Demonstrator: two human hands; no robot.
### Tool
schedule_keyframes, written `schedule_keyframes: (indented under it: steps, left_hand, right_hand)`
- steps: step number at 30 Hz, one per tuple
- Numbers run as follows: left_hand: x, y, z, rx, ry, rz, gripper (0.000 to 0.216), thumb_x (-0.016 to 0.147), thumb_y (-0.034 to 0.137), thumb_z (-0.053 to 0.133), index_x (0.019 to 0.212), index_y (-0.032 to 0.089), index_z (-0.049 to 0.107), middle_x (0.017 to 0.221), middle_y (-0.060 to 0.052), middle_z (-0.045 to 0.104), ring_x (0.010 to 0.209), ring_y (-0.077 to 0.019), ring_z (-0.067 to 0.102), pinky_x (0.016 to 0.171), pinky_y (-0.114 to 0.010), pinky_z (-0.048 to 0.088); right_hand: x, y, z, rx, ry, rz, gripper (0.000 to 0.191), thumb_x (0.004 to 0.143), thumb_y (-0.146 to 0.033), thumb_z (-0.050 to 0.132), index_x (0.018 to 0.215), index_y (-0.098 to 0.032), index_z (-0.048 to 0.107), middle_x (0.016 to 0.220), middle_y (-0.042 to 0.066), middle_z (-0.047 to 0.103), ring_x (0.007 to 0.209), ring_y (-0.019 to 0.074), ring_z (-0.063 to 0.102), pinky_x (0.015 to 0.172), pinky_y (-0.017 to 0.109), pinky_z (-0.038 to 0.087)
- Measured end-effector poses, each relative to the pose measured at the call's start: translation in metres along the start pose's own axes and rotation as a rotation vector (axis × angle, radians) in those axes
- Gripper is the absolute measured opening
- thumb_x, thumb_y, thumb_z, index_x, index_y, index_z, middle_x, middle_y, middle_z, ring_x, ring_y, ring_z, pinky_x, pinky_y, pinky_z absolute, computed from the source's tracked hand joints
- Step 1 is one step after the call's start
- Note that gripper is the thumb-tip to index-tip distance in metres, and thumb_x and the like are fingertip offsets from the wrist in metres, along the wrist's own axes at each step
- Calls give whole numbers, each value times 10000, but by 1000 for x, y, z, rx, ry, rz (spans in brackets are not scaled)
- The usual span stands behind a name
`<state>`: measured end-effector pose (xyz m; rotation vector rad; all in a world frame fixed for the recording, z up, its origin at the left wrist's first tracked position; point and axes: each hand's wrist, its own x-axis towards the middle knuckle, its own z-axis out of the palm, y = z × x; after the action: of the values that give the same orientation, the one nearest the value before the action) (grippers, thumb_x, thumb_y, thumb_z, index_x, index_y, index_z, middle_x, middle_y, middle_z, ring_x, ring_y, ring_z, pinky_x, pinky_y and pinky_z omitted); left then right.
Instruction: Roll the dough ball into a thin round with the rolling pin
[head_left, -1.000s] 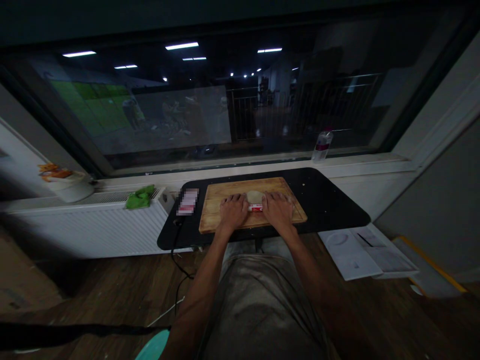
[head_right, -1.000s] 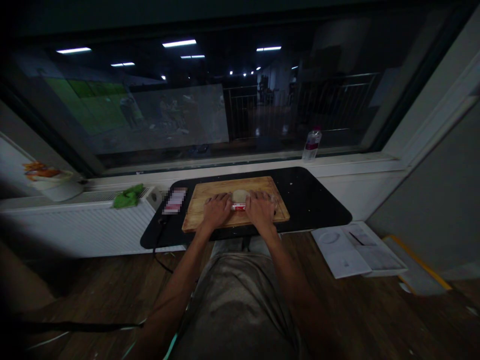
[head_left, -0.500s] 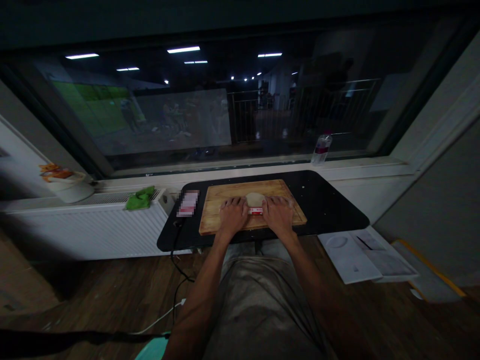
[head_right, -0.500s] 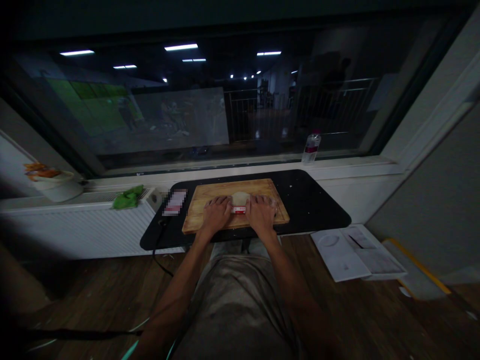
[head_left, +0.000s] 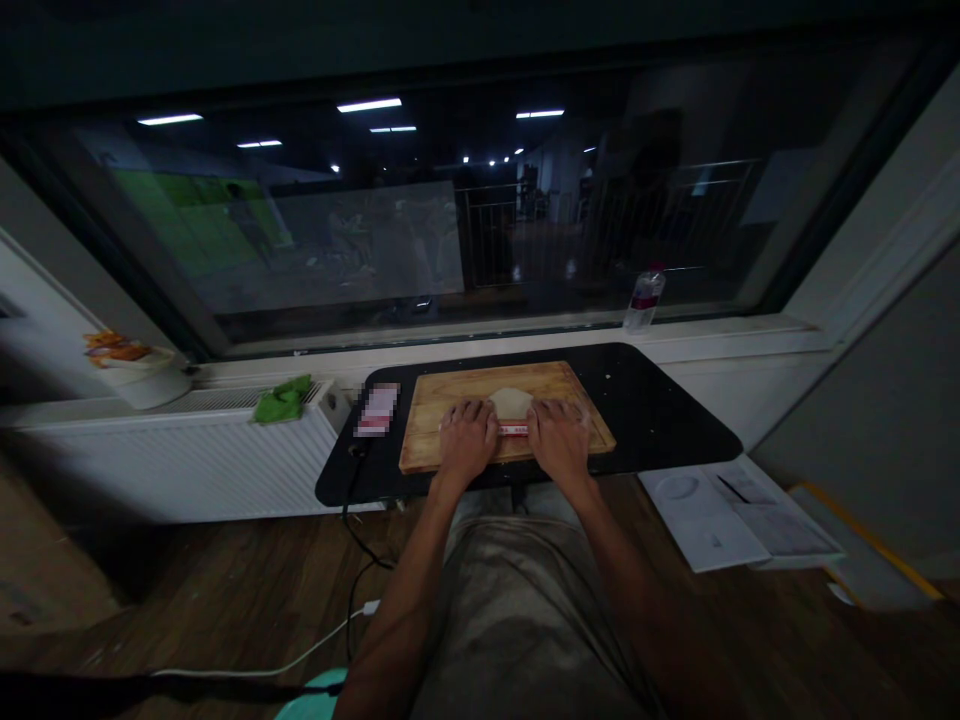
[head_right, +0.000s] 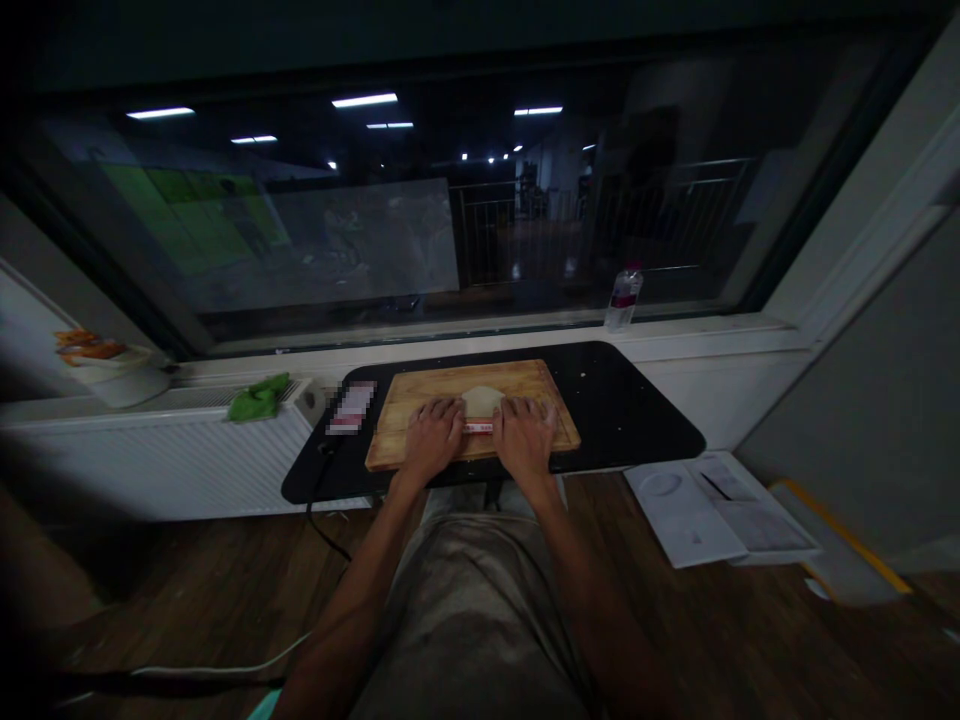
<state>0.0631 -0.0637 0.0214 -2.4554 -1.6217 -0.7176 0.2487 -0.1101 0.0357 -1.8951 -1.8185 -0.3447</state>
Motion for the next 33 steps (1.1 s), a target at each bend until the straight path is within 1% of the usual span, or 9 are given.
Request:
schedule_keyframes:
  steps: [3, 7, 10, 14, 20, 24, 28, 33]
  left_hand:
    - [-4, 0, 0, -4, 13, 3, 443, 1225, 304, 444, 1519, 243, 769, 1607, -107, 759, 1527, -334, 647, 1310, -538, 473]
    - [-3, 0, -2, -2, 1, 18, 446, 1228, 317, 434, 1511, 242, 770, 1609, -104, 758, 1520, -328, 644, 1313, -532, 465]
    - [2, -1, -4, 11, -29, 17, 459, 1231, 328, 419, 1517, 236, 765, 1597, -105, 765, 1502, -329, 649, 1295, -526, 473]
    - [11, -1, -5, 24, -71, 3, 465, 1242, 355, 410, 1520, 245, 766, 1611, -100, 756, 1500, -321, 652, 1260, -495, 496]
    - [25, -1, -11, 38, -134, -8, 479, 1253, 373, 401, 1571, 259, 741, 1627, -106, 745, 1493, -317, 658, 1222, -469, 512]
    - [34, -1, -15, 50, -191, -17, 510, 1255, 369, 365, 1573, 243, 742, 1611, -116, 754, 1434, -329, 687, 1194, -487, 520]
    - [36, 0, -16, 41, -191, -27, 523, 1253, 375, 358, 1597, 246, 730, 1614, -109, 754, 1423, -332, 689, 1191, -500, 526]
    - [27, 1, -15, 30, -157, -21, 501, 1250, 353, 371, 1553, 243, 755, 1596, -99, 769, 1468, -309, 671, 1234, -475, 515]
  right_hand:
    - [-4, 0, 1, -5, 18, -8, 445, 1229, -301, 408, 1391, -219, 813, 1439, 154, 822, 1392, 346, 647, 1257, 532, 301]
    - [-2, 0, 2, -10, 16, -9, 461, 1239, -317, 387, 1390, -211, 810, 1437, 161, 821, 1387, 345, 642, 1243, 523, 308]
    - [3, 0, 0, -19, -14, -2, 479, 1241, -324, 376, 1396, -203, 812, 1399, 167, 833, 1344, 351, 662, 1216, 526, 334]
    - [14, -1, -2, -34, -65, 13, 488, 1239, -328, 375, 1355, -195, 829, 1359, 169, 845, 1304, 351, 688, 1185, 512, 363]
    - [34, -1, -4, -63, -117, 26, 483, 1229, -340, 396, 1448, -184, 797, 1546, 177, 777, 1370, 347, 684, 1159, 479, 403]
    - [46, -2, -10, -81, -184, 27, 498, 1238, -359, 372, 1404, -193, 811, 1490, 161, 803, 1373, 339, 694, 1138, 458, 429]
    - [49, -4, -14, -89, -208, 32, 484, 1238, -362, 382, 1398, -204, 811, 1465, 151, 813, 1384, 334, 694, 1136, 447, 438]
    - [40, -4, -13, -78, -186, 30, 502, 1240, -357, 365, 1373, -198, 822, 1456, 163, 816, 1360, 336, 699, 1145, 451, 432]
